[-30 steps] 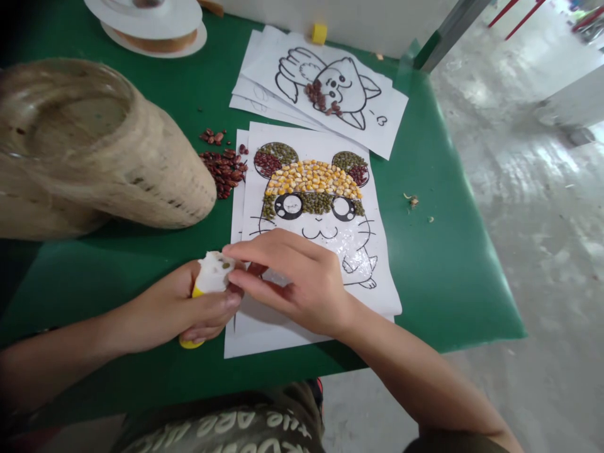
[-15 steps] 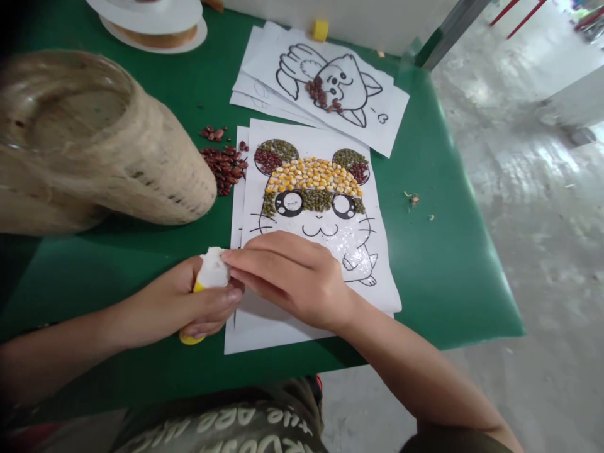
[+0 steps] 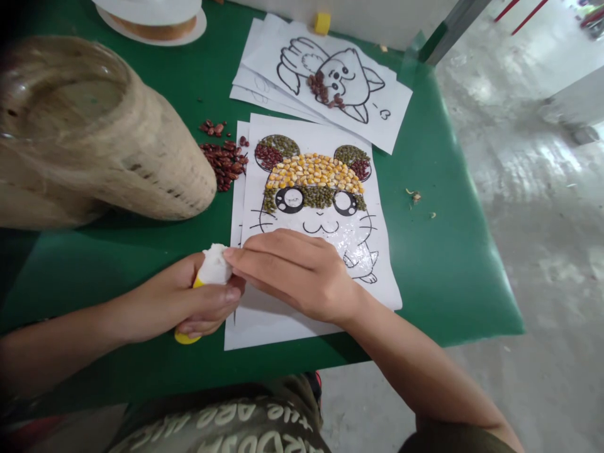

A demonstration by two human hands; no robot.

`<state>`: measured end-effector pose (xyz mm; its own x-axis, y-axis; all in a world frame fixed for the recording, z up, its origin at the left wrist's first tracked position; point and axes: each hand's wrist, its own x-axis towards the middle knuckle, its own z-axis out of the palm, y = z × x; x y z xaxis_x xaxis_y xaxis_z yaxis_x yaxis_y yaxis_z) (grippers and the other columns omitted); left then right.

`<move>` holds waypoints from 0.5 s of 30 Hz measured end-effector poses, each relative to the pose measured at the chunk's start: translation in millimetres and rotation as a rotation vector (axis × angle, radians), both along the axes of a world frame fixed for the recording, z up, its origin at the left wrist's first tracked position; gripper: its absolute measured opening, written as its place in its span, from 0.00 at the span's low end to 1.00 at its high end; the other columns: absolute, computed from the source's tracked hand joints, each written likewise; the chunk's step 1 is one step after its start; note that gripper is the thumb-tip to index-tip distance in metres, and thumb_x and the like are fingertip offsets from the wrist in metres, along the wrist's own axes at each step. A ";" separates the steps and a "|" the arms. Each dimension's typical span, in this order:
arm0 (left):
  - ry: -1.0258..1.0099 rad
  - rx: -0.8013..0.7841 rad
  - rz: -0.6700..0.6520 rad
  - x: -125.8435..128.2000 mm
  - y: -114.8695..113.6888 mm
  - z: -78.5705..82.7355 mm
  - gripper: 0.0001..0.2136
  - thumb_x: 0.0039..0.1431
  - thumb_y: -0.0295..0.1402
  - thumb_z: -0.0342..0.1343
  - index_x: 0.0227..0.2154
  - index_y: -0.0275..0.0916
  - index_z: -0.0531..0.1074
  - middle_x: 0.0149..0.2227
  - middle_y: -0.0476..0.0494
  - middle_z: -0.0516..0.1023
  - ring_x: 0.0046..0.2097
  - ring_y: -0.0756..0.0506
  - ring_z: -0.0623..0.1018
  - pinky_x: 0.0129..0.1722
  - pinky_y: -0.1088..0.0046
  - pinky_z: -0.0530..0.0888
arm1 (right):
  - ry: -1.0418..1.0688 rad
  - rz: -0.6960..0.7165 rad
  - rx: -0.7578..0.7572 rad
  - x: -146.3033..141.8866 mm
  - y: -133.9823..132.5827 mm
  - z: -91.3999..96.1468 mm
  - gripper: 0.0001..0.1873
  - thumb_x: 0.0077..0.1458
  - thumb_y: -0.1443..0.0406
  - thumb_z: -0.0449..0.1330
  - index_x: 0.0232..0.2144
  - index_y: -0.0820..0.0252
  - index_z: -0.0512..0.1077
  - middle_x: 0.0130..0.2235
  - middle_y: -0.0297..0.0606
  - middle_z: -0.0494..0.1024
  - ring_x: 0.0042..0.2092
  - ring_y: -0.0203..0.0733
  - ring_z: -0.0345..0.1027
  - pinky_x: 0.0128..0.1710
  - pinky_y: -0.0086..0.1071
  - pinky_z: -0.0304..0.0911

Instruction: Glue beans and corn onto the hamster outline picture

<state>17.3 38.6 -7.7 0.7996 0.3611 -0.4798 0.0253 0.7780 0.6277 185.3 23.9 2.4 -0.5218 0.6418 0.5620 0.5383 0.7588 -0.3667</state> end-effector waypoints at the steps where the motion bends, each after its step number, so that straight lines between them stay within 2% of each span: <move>1: -0.002 0.003 -0.001 0.0 0.1 0.4 0.09 0.47 0.27 0.53 0.20 0.39 0.57 0.10 0.62 0.56 0.12 0.60 0.54 0.11 0.87 0.54 | -0.003 -0.006 -0.003 -0.2 0.1 0.3 0.07 0.49 0.73 0.58 0.34 0.64 0.72 0.33 0.38 0.77 0.35 0.31 0.71 0.35 0.24 0.71; 5: -0.006 0.011 -0.005 0.3 0.0 0.8 0.08 0.48 0.27 0.52 0.20 0.38 0.58 0.11 0.62 0.56 0.12 0.60 0.54 0.12 0.87 0.55 | -0.024 -0.028 0.005 -1.1 -0.1 2.0 0.06 0.49 0.72 0.58 0.33 0.61 0.72 0.33 0.36 0.78 0.34 0.31 0.71 0.34 0.24 0.71; 12: -0.027 0.029 0.001 -0.5 -0.7 -0.7 0.09 0.50 0.26 0.51 0.19 0.38 0.57 0.11 0.62 0.55 0.12 0.60 0.54 0.12 0.87 0.55 | -0.001 -0.037 0.005 -3.1 -0.3 2.8 0.06 0.47 0.74 0.60 0.32 0.66 0.72 0.31 0.38 0.78 0.35 0.28 0.71 0.37 0.19 0.69; 15: -0.034 0.029 -0.005 -0.7 0.1 -0.9 0.09 0.50 0.26 0.51 0.19 0.38 0.57 0.11 0.62 0.56 0.12 0.60 0.55 0.12 0.87 0.55 | -0.003 -0.040 0.010 -3.4 -0.5 2.9 0.06 0.48 0.73 0.60 0.32 0.65 0.72 0.31 0.37 0.78 0.34 0.28 0.71 0.37 0.18 0.69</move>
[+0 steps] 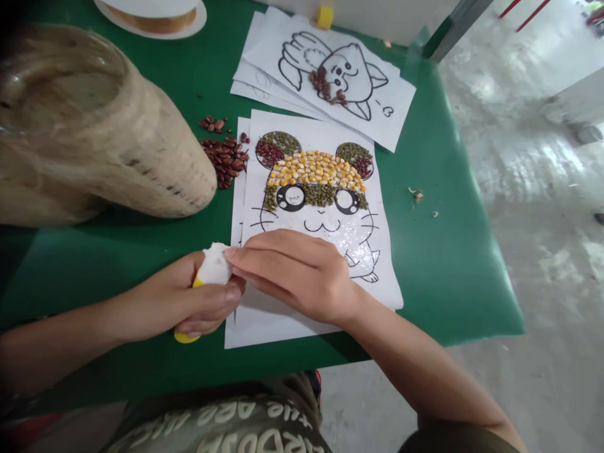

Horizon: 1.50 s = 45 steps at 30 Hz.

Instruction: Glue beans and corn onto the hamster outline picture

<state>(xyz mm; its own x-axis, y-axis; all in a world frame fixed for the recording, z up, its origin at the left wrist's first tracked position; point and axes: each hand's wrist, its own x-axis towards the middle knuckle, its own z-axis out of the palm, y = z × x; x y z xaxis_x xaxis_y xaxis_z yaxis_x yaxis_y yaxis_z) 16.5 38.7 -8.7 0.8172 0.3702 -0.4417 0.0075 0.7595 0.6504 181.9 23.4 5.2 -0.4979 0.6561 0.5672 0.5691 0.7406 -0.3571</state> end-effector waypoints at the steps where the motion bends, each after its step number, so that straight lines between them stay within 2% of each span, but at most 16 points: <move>1: 0.000 -0.001 0.002 0.0 0.2 0.0 0.09 0.50 0.26 0.51 0.19 0.38 0.57 0.11 0.62 0.56 0.12 0.60 0.55 0.12 0.87 0.55 | -0.001 -0.002 0.001 0.0 -0.1 -0.1 0.06 0.48 0.73 0.60 0.31 0.64 0.72 0.31 0.36 0.78 0.34 0.28 0.71 0.36 0.19 0.70; 4: 0.008 0.000 0.004 0.1 0.5 0.1 0.09 0.50 0.26 0.51 0.19 0.38 0.57 0.11 0.62 0.56 0.12 0.60 0.54 0.12 0.87 0.55 | 0.003 -0.002 -0.007 0.2 -0.1 -0.8 0.06 0.48 0.73 0.59 0.31 0.60 0.72 0.32 0.35 0.78 0.34 0.29 0.71 0.35 0.21 0.71; 9: 0.017 0.009 -0.004 0.3 -0.3 0.5 0.09 0.49 0.27 0.52 0.19 0.38 0.57 0.11 0.62 0.55 0.12 0.60 0.55 0.12 0.87 0.55 | 0.045 0.011 -0.015 -0.1 -0.7 -2.9 0.07 0.47 0.74 0.60 0.31 0.63 0.72 0.31 0.37 0.78 0.34 0.30 0.71 0.36 0.20 0.71; 14: 0.029 0.023 -0.001 -0.2 -0.4 2.0 0.10 0.49 0.26 0.51 0.18 0.38 0.56 0.11 0.61 0.55 0.13 0.60 0.55 0.12 0.87 0.55 | 0.041 0.000 -0.027 -0.7 -1.5 -2.4 0.07 0.48 0.73 0.59 0.31 0.60 0.71 0.31 0.35 0.78 0.33 0.30 0.71 0.34 0.22 0.71; 22: 0.000 0.033 0.022 -2.3 -1.1 -0.4 0.09 0.51 0.26 0.50 0.19 0.38 0.57 0.11 0.61 0.55 0.13 0.60 0.55 0.12 0.87 0.55 | 0.062 0.011 -0.055 -1.1 -0.1 1.7 0.06 0.48 0.74 0.59 0.29 0.60 0.71 0.30 0.36 0.78 0.32 0.29 0.71 0.33 0.20 0.70; 27: -0.013 0.014 0.027 -1.9 -0.4 -2.0 0.08 0.51 0.27 0.50 0.20 0.38 0.57 0.11 0.62 0.55 0.13 0.60 0.55 0.13 0.87 0.56 | 0.026 -0.018 -0.034 -1.0 -0.6 1.1 0.07 0.48 0.73 0.59 0.30 0.58 0.72 0.31 0.34 0.78 0.32 0.31 0.72 0.32 0.23 0.71; 31: 0.005 0.030 0.019 -1.5 0.7 -1.0 0.09 0.50 0.28 0.52 0.20 0.39 0.57 0.11 0.61 0.55 0.13 0.59 0.55 0.12 0.86 0.55 | 0.097 -0.040 -0.056 -2.9 0.7 0.2 0.07 0.47 0.74 0.60 0.29 0.58 0.72 0.29 0.34 0.78 0.31 0.31 0.71 0.31 0.23 0.71; 37: 0.024 0.039 -0.015 -1.5 1.0 0.6 0.09 0.48 0.29 0.53 0.20 0.39 0.57 0.11 0.61 0.56 0.13 0.59 0.55 0.12 0.86 0.56 | 0.315 -0.102 -0.245 -4.8 1.5 -2.4 0.06 0.47 0.73 0.59 0.28 0.58 0.73 0.27 0.32 0.77 0.29 0.30 0.70 0.27 0.23 0.69; 41: 0.008 0.043 -0.022 -2.5 1.2 0.7 0.10 0.49 0.29 0.52 0.19 0.39 0.56 0.12 0.61 0.56 0.13 0.59 0.55 0.12 0.86 0.56 | 0.509 -0.077 -0.464 -3.4 1.9 -6.9 0.03 0.47 0.71 0.60 0.28 0.62 0.72 0.28 0.33 0.75 0.25 0.28 0.69 0.22 0.20 0.67; 45: 0.018 0.053 -0.032 -2.6 1.2 1.8 0.10 0.49 0.28 0.52 0.18 0.38 0.56 0.11 0.61 0.55 0.13 0.59 0.55 0.13 0.86 0.56 | 0.668 -0.010 -0.642 -5.7 4.2 -9.2 0.03 0.47 0.72 0.60 0.28 0.65 0.70 0.26 0.31 0.73 0.23 0.25 0.67 0.20 0.18 0.66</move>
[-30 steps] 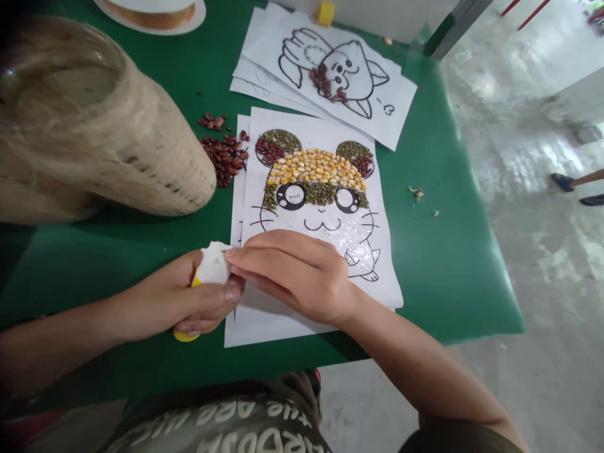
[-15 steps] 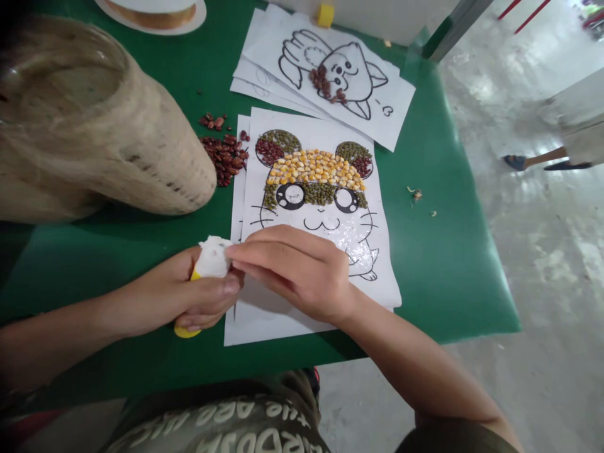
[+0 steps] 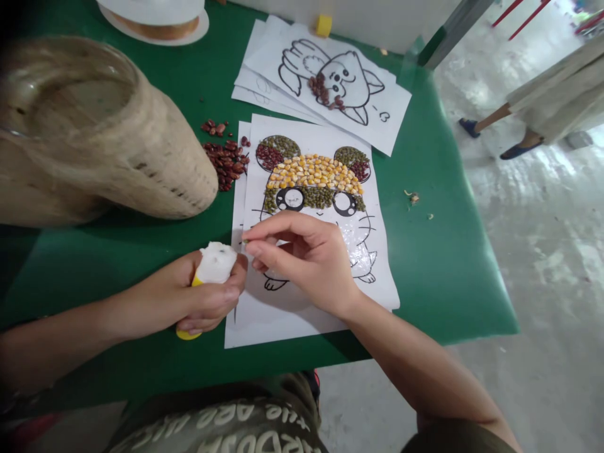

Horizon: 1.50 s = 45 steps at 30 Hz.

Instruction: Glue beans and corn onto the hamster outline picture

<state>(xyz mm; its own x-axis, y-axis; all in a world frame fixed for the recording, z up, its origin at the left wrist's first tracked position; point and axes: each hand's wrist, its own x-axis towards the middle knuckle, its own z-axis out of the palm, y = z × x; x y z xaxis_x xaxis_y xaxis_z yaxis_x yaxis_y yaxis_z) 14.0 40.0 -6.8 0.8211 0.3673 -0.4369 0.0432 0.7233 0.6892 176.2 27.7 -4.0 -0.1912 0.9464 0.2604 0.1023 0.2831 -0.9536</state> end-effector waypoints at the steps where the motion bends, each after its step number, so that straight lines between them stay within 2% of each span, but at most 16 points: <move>1: 0.007 -0.001 0.000 0.4 -0.2 0.4 0.10 0.49 0.28 0.52 0.18 0.38 0.55 0.11 0.61 0.55 0.13 0.59 0.55 0.13 0.86 0.56 | 0.017 0.020 -0.018 -0.7 0.5 0.7 0.02 0.47 0.72 0.60 0.28 0.65 0.70 0.26 0.31 0.73 0.23 0.25 0.67 0.21 0.18 0.66; 4: 0.025 -0.003 0.018 2.0 -1.3 1.0 0.11 0.47 0.30 0.54 0.18 0.39 0.55 0.11 0.62 0.54 0.13 0.60 0.54 0.12 0.86 0.55 | 0.019 0.058 -0.022 3.5 2.5 6.7 0.02 0.47 0.71 0.60 0.27 0.66 0.69 0.26 0.32 0.72 0.23 0.26 0.67 0.20 0.19 0.66; 6: 0.023 -0.001 0.014 3.3 -1.7 0.7 0.12 0.47 0.32 0.55 0.19 0.39 0.56 0.11 0.62 0.54 0.12 0.60 0.53 0.12 0.86 0.54 | -0.014 0.004 0.034 16.0 4.8 12.6 0.02 0.46 0.71 0.60 0.26 0.65 0.70 0.26 0.32 0.72 0.23 0.26 0.67 0.20 0.20 0.66; 8: 0.021 0.006 -0.002 4.2 -1.3 0.1 0.12 0.48 0.34 0.55 0.19 0.39 0.56 0.11 0.62 0.54 0.12 0.60 0.53 0.11 0.85 0.53 | -0.075 -0.147 0.127 37.2 7.8 17.2 0.02 0.45 0.71 0.61 0.25 0.62 0.70 0.26 0.31 0.73 0.24 0.27 0.67 0.19 0.20 0.66; 11: 0.023 0.018 -0.027 5.1 -0.2 -1.0 0.14 0.49 0.36 0.54 0.19 0.39 0.55 0.11 0.61 0.54 0.13 0.60 0.53 0.12 0.86 0.53 | -0.200 -0.451 0.217 75.0 11.8 17.0 0.04 0.46 0.72 0.60 0.26 0.59 0.71 0.26 0.29 0.73 0.23 0.26 0.66 0.20 0.21 0.66; 13: 0.015 0.011 -0.041 5.2 0.0 -2.0 0.14 0.50 0.38 0.54 0.19 0.39 0.56 0.11 0.61 0.54 0.13 0.60 0.54 0.12 0.86 0.52 | -0.289 -0.599 0.188 95.3 13.1 11.1 0.05 0.44 0.73 0.60 0.25 0.59 0.71 0.23 0.28 0.72 0.21 0.27 0.65 0.19 0.22 0.65; 16: 0.020 -0.015 -0.054 4.6 -0.8 -4.7 0.14 0.50 0.39 0.54 0.20 0.39 0.55 0.11 0.61 0.54 0.13 0.59 0.53 0.13 0.86 0.52 | -0.398 -0.689 0.068 111.5 12.6 -2.1 0.04 0.42 0.73 0.60 0.23 0.61 0.71 0.19 0.27 0.70 0.20 0.27 0.64 0.19 0.22 0.64; 20: -0.010 -0.019 -0.069 1.4 -2.9 -11.8 0.13 0.53 0.40 0.52 0.21 0.40 0.56 0.12 0.61 0.53 0.14 0.59 0.52 0.13 0.86 0.53 | -0.523 -0.678 -0.028 118.3 10.2 -15.3 0.03 0.42 0.71 0.59 0.24 0.62 0.72 0.23 0.31 0.74 0.24 0.29 0.67 0.22 0.24 0.65; 25: -0.038 -0.022 -0.083 -1.0 -3.6 -17.2 0.13 0.54 0.41 0.51 0.21 0.40 0.56 0.12 0.61 0.53 0.13 0.59 0.52 0.12 0.86 0.53 | -0.710 -0.634 0.044 122.3 9.5 -17.1 0.04 0.43 0.72 0.58 0.24 0.61 0.73 0.26 0.33 0.75 0.27 0.30 0.68 0.26 0.25 0.67; 31: 0.038 -0.015 -0.097 4.2 -0.7 -11.3 0.15 0.50 0.43 0.54 0.20 0.40 0.55 0.11 0.61 0.52 0.14 0.59 0.51 0.12 0.86 0.52 | -0.894 -0.604 0.096 123.0 9.2 -13.1 0.04 0.45 0.71 0.57 0.24 0.60 0.73 0.26 0.33 0.73 0.26 0.30 0.66 0.25 0.26 0.67; 45: 0.082 0.012 -0.116 5.0 -0.2 -11.1 0.15 0.48 0.43 0.54 0.19 0.40 0.56 0.11 0.61 0.54 0.13 0.59 0.53 0.12 0.86 0.52 | -0.905 -0.609 0.041 125.5 10.6 -13.9 0.04 0.45 0.70 0.58 0.24 0.60 0.73 0.27 0.34 0.72 0.28 0.31 0.66 0.26 0.27 0.67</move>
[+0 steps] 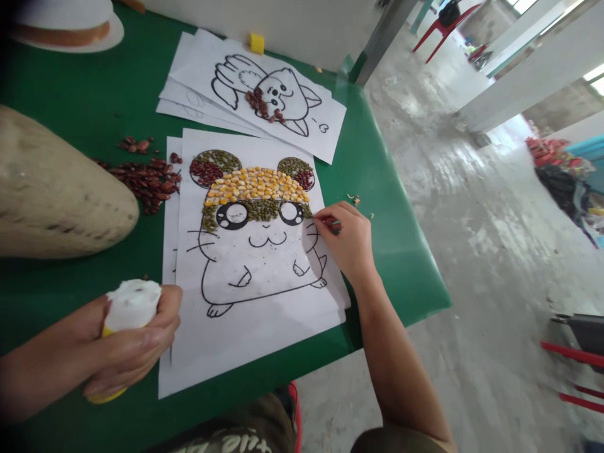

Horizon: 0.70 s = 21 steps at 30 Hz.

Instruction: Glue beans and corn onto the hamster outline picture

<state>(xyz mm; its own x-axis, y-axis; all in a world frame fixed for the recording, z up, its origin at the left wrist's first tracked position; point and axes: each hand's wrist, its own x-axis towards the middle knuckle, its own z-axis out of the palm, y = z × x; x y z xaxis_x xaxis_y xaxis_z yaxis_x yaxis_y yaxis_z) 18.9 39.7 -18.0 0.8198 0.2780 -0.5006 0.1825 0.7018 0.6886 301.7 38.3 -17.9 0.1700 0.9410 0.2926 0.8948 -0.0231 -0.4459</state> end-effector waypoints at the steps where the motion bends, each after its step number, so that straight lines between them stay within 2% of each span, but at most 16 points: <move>1: 0.003 0.000 -0.001 0.0 -0.1 0.1 0.15 0.48 0.43 0.55 0.19 0.40 0.56 0.12 0.61 0.54 0.13 0.59 0.53 0.12 0.86 0.52 | 0.009 -0.005 -0.002 0.1 0.1 0.0 0.04 0.44 0.70 0.58 0.24 0.61 0.72 0.27 0.34 0.72 0.28 0.31 0.66 0.26 0.27 0.67; 7: 0.002 0.000 0.005 0.2 -1.5 -0.2 0.15 0.48 0.43 0.55 0.19 0.41 0.56 0.11 0.61 0.53 0.13 0.59 0.53 0.12 0.85 0.53 | 0.037 -0.004 -0.016 0.4 0.2 0.1 0.03 0.44 0.70 0.58 0.23 0.60 0.72 0.27 0.33 0.72 0.28 0.31 0.66 0.26 0.27 0.67; 21: -0.018 0.039 0.000 1.3 -0.2 3.7 0.12 0.51 0.37 0.52 0.20 0.40 0.56 0.13 0.61 0.54 0.14 0.59 0.53 0.13 0.85 0.52 | -0.083 0.088 0.059 -1.3 -4.0 1.3 0.05 0.47 0.70 0.58 0.25 0.60 0.74 0.28 0.35 0.74 0.29 0.33 0.68 0.27 0.28 0.70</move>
